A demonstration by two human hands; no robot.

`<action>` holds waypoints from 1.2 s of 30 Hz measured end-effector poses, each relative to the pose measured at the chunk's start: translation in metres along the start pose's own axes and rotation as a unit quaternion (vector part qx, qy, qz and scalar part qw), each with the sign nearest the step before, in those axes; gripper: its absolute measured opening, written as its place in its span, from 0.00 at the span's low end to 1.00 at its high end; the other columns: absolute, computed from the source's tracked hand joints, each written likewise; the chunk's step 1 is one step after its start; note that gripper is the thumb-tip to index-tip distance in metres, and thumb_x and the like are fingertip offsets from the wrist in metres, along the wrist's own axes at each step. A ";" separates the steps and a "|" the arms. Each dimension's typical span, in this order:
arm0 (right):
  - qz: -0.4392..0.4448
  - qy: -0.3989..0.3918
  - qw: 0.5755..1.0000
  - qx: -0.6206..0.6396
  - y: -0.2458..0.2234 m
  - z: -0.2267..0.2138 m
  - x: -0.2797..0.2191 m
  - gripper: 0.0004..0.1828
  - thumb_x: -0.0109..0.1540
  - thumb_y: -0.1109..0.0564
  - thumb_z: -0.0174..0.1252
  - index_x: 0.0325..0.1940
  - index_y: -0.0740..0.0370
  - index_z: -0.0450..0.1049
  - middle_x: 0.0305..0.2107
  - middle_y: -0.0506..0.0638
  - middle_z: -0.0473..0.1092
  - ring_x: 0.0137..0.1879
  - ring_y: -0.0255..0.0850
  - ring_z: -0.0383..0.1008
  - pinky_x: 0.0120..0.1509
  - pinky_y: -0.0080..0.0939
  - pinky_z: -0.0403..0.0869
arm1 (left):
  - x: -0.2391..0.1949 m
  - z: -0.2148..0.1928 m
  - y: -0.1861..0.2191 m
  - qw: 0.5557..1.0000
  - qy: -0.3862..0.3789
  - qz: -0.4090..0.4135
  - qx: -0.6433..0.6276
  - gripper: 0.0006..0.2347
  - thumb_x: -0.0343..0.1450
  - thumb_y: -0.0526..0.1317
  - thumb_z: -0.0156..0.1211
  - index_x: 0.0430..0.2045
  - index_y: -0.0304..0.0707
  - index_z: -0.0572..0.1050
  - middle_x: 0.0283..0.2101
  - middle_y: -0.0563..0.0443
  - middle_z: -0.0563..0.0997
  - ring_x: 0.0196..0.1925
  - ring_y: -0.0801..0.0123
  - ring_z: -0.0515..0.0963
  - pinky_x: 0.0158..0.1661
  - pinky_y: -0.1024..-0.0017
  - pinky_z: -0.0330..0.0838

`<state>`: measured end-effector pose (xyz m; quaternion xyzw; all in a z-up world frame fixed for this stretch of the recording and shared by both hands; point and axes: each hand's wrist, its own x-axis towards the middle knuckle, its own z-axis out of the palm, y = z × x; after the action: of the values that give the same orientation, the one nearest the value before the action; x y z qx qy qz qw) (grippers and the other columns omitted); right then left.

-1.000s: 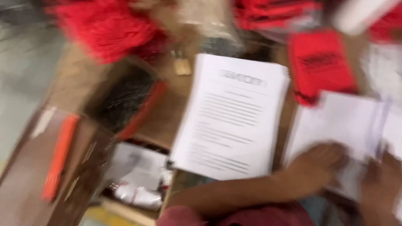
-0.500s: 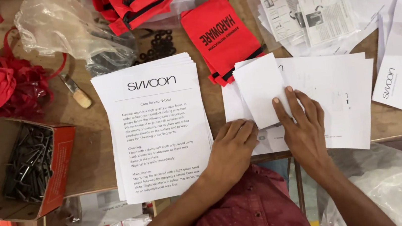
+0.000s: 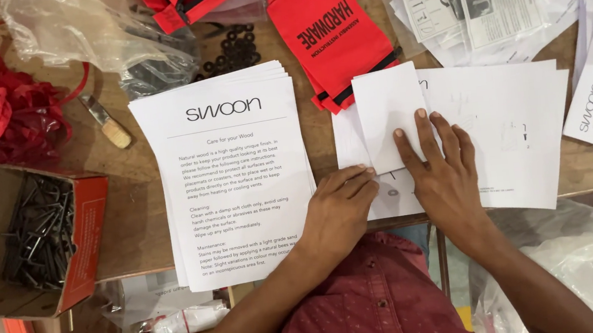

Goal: The person organizes and packs various assembly components, including papers, small red hardware bags, and instruction sheets, by folding the papers and placing them into the red bags and larger white envelopes.

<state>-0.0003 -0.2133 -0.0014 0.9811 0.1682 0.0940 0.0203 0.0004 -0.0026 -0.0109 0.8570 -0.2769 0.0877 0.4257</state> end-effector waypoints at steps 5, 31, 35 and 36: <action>-0.006 -0.013 1.000 0.003 -0.001 -0.003 0.004 0.35 0.55 0.70 0.56 0.69 0.61 0.71 0.71 0.66 0.57 0.72 0.63 0.60 0.72 0.66 0.63 | 0.002 -0.002 -0.001 1.000 -0.007 -0.010 -0.013 0.07 0.68 0.29 0.63 0.38 0.33 0.79 0.49 0.47 0.83 0.57 0.60 0.80 0.53 0.66 0.76; 0.247 0.069 0.909 0.329 0.026 -0.008 -0.042 0.29 0.58 0.79 0.51 0.59 0.63 0.77 0.57 0.55 0.75 0.61 0.45 0.78 0.54 0.36 0.80 | 0.074 0.029 -0.004 0.943 -0.181 0.146 0.240 0.26 0.66 0.40 0.62 0.63 0.46 0.70 0.40 0.49 0.75 0.42 0.63 0.76 0.38 0.69 0.75; 0.147 0.067 0.970 0.183 0.010 -0.014 -0.039 0.27 0.51 0.79 0.54 0.52 0.68 0.79 0.52 0.57 0.75 0.57 0.50 0.74 0.53 0.41 0.79 | 0.086 0.023 0.001 0.934 -0.209 0.158 0.244 0.28 0.67 0.39 0.60 0.66 0.50 0.69 0.35 0.51 0.73 0.39 0.65 0.74 0.32 0.70 0.72; 0.131 0.067 0.977 0.152 0.007 -0.020 -0.036 0.27 0.50 0.78 0.55 0.51 0.70 0.79 0.51 0.58 0.75 0.55 0.51 0.73 0.54 0.44 0.78 | 0.088 0.022 0.004 0.927 -0.218 0.163 0.256 0.29 0.66 0.39 0.60 0.67 0.50 0.69 0.35 0.53 0.73 0.39 0.66 0.74 0.31 0.71 0.72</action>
<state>-0.0351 -0.2313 0.0120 0.9777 0.0520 0.1350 -0.1525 0.0693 -0.0567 0.0115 0.8780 -0.4668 0.0344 0.1003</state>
